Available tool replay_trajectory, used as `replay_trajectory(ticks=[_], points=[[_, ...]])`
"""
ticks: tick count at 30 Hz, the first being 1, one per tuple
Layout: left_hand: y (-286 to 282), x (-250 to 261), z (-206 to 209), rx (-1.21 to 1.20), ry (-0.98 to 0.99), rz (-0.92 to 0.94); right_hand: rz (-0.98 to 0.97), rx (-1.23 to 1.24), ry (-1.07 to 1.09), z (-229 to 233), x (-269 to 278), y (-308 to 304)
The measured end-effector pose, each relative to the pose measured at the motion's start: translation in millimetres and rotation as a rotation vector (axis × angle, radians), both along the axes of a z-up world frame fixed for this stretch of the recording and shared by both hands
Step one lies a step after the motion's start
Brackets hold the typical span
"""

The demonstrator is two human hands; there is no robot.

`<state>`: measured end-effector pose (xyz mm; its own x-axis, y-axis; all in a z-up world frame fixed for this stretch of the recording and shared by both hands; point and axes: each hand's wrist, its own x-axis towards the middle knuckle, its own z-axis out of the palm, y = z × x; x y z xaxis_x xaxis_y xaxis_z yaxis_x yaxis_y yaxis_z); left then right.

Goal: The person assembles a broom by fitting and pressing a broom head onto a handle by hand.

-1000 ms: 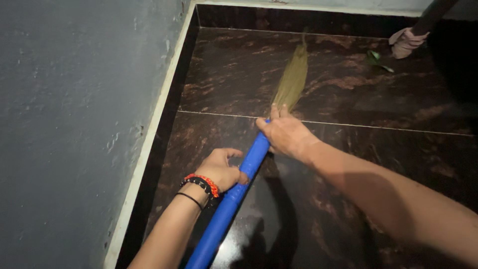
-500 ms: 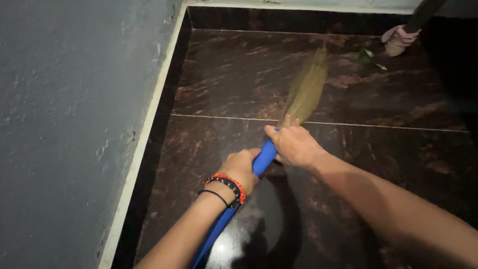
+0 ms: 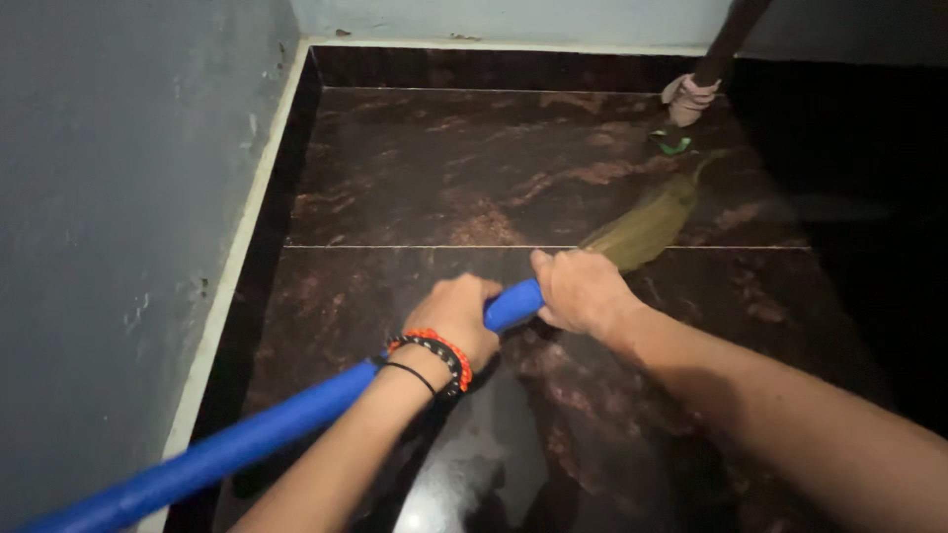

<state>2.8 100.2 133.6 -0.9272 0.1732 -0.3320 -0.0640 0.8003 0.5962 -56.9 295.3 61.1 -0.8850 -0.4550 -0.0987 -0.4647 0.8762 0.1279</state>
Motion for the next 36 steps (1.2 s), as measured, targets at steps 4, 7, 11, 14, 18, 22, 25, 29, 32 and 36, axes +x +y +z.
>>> replay_trajectory(ticks=[4, 7, 11, 14, 18, 22, 25, 29, 32, 36], points=[[-1, 1, 25, -0.068, 0.060, -0.004, 0.017, -0.036, 0.100, 25, 5, 0], [-1, 3, 37, -0.058, 0.100, 0.039, 0.033, -0.030, 0.123, 38, -1, -4], [2, 2, 44, -0.047, 0.100, 0.104, 0.051, -0.124, 0.181, 38, -19, -7], [5, -2, 38, -0.068, 0.153, 0.152, 0.061, -0.132, 0.238, 25, -36, -13], [14, -14, 23, -0.078, 0.162, 0.168, 0.001, -0.213, 0.181, -1, -59, -17], [27, -33, 9, -0.151, 0.142, 0.157, -0.080, -0.264, 0.071, -28, -74, -8], [34, -43, 0, -0.191, 0.125, 0.102, -0.093, -0.243, 0.106, -37, -76, 1], [46, -59, -13, -0.271, 0.155, 0.043, -0.163, -0.204, 0.041, -33, -80, 17], [53, -75, -25, -0.229, 0.167, -0.016, -0.158, -0.184, -0.009, -36, -82, 34], [73, -93, -41, -0.311, 0.170, -0.052, -0.198, -0.191, 0.009, -45, -82, 47]])
